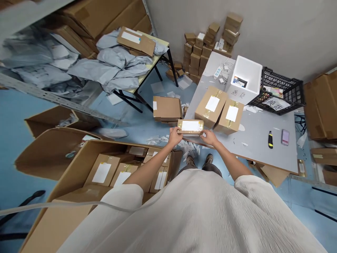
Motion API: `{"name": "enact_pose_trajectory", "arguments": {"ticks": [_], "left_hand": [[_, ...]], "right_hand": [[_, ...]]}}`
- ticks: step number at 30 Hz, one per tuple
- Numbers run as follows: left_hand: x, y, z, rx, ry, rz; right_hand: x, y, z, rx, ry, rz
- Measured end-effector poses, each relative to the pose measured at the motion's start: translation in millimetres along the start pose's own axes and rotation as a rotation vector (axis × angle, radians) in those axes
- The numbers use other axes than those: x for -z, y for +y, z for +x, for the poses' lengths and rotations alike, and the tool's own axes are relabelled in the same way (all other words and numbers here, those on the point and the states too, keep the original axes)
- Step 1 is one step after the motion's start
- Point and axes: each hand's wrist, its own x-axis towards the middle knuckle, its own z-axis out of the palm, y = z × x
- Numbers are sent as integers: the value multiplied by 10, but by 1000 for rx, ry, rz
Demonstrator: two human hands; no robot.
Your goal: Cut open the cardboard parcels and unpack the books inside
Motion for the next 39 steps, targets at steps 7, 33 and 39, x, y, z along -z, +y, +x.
{"name": "enact_pose_trajectory", "arguments": {"ticks": [7, 33, 39], "left_hand": [[-103, 270, 77, -185, -103, 244], [-918, 856, 350, -314, -273, 321], [-1189, 1080, 390, -346, -291, 447]], "right_hand": [[456, 135, 186, -23, 256, -161], [688, 1001, 34, -194, 166, -161], [864, 1196, -6, -262, 132, -245]]}}
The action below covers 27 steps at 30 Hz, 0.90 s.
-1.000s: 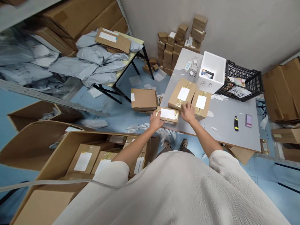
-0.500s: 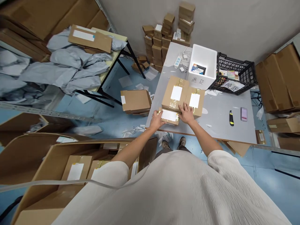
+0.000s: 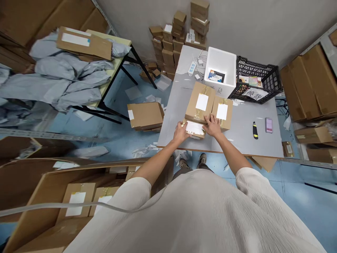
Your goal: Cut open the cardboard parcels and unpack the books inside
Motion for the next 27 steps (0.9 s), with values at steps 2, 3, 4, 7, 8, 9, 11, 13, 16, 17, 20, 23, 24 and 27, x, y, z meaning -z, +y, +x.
{"name": "enact_pose_trajectory", "arguments": {"ticks": [2, 3, 4, 7, 8, 9, 11, 13, 16, 17, 20, 23, 24, 27], "left_hand": [[-11, 18, 10, -19, -8, 49], [-13, 8, -3, -34, -8, 71], [-12, -11, -28, -50, -6, 92], [1, -97, -137, -86, 2, 157], [9, -127, -174, -92, 3, 176], [20, -157, -206, -96, 2, 193], [50, -218, -254, -101, -7, 217], [89, -290, -287, -92, -7, 227], [149, -439, -350, -60, 5, 224], [165, -501, -383, -54, 9, 221], [205, -712, -523, -35, 25, 201], [246, -923, -689, 12, 58, 170], [264, -985, -739, 29, 66, 161], [338, -1130, -837, 78, 78, 131]], "right_hand": [[22, 3, 39, -10, -17, -22], [22, -15, 55, -11, -21, -24], [15, -45, 62, -8, -16, -20], [-58, -173, 4, 47, 86, 10], [-100, -220, -46, 82, 143, 22], [-151, -263, -108, 122, 201, 35], [-270, -335, -248, 166, 261, 70], [-404, -386, -370, 172, 229, 92], [-591, -455, -454, 138, 144, 136], [-642, -486, -455, 142, 105, 160], [-749, -615, -407, 210, 11, 233], [-792, -784, -324, 295, 16, 276], [-796, -843, -289, 318, 29, 289], [-794, -1011, -170, 392, 69, 353]]}}
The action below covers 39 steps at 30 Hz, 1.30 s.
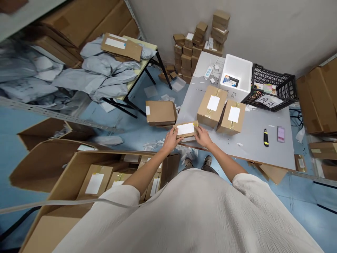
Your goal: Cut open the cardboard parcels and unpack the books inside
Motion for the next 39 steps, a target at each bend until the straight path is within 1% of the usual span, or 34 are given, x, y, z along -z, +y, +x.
{"name": "enact_pose_trajectory", "arguments": {"ticks": [2, 4, 5, 7, 9, 11, 14, 16, 18, 20, 21, 22, 23, 24, 26, 28, 32, 36, 39], "left_hand": [[60, -74, -6, 38, 1, -22], [132, -128, 20, 81, -3, -41], [171, -150, 42, 105, -9, -49], [252, -186, 96, 161, -26, -57], [329, -220, 166, 212, -41, -58], [392, -253, 254, 239, -40, -48], [426, -285, 404, 238, -45, -38], [392, -276, 476, 229, -112, -48], [315, -234, 489, 217, -184, -62], [219, -168, 437, 191, -157, -67], [173, -131, 393, 167, -67, -67], [132, -95, 344, 102, 14, -65], [97, -61, 294, 12, 59, -63], [71, -31, 248, -94, 58, -60], [36, 11, 182, -266, 0, -46], [18, 32, 163, -341, -54, -26], [2, 44, 273, -309, -63, 8], [2, 67, 519, -277, -69, -6], [10, 90, 735, -273, -67, -31]], "right_hand": [[-34, -64, 101, 54, 33, 57], [-75, -128, 163, 66, 56, 81], [-100, -161, 176, 44, 58, 71], [-159, -219, 169, -43, 40, 25], [-229, -265, 137, -139, -25, -16], [-300, -296, 108, -178, -114, -33], [-388, -334, 104, -125, -213, -56], [-423, -363, 127, -89, -248, -100], [-433, -392, 155, -76, -281, -154], [-420, -417, 167, -63, -306, -191], [-406, -427, 165, -54, -312, -201], [-390, -435, 157, -46, -310, -210], [-374, -442, 146, -41, -303, -219], [-359, -447, 136, -39, -295, -229], [-341, -452, 127, -37, -287, -251], [-339, -449, 147, -26, -290, -259], [-357, -433, 233, -24, -267, -223], [-332, -445, 226, -74, -240, -214], [-248, -465, 154, -79, -237, -200]]}}
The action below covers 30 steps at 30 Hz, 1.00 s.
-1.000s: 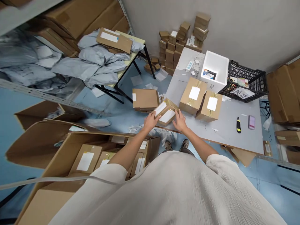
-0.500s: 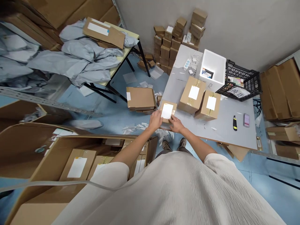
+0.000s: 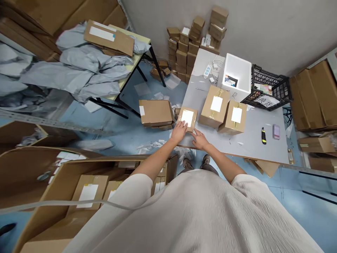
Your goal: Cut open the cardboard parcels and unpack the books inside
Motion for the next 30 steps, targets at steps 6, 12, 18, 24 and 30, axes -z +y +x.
{"name": "enact_pose_trajectory", "arguments": {"ticks": [6, 12, 18, 24, 30], "left_hand": [[45, -47, 443, 25, 6, -38], [90, -97, 864, 52, -5, -41], [169, -191, 1181, 116, -24, -45], [248, 62, 1269, 209, 82, -83], [221, 566, 1253, 224, 234, -499]], "right_hand": [[278, 104, -184, 57, 80, 68], [647, 356, -243, 81, 209, 102], [956, 716, -239, 72, 273, 87], [1091, 1100, -151, 61, 284, 71], [1101, 1335, -1, 15, 286, 32]]}}
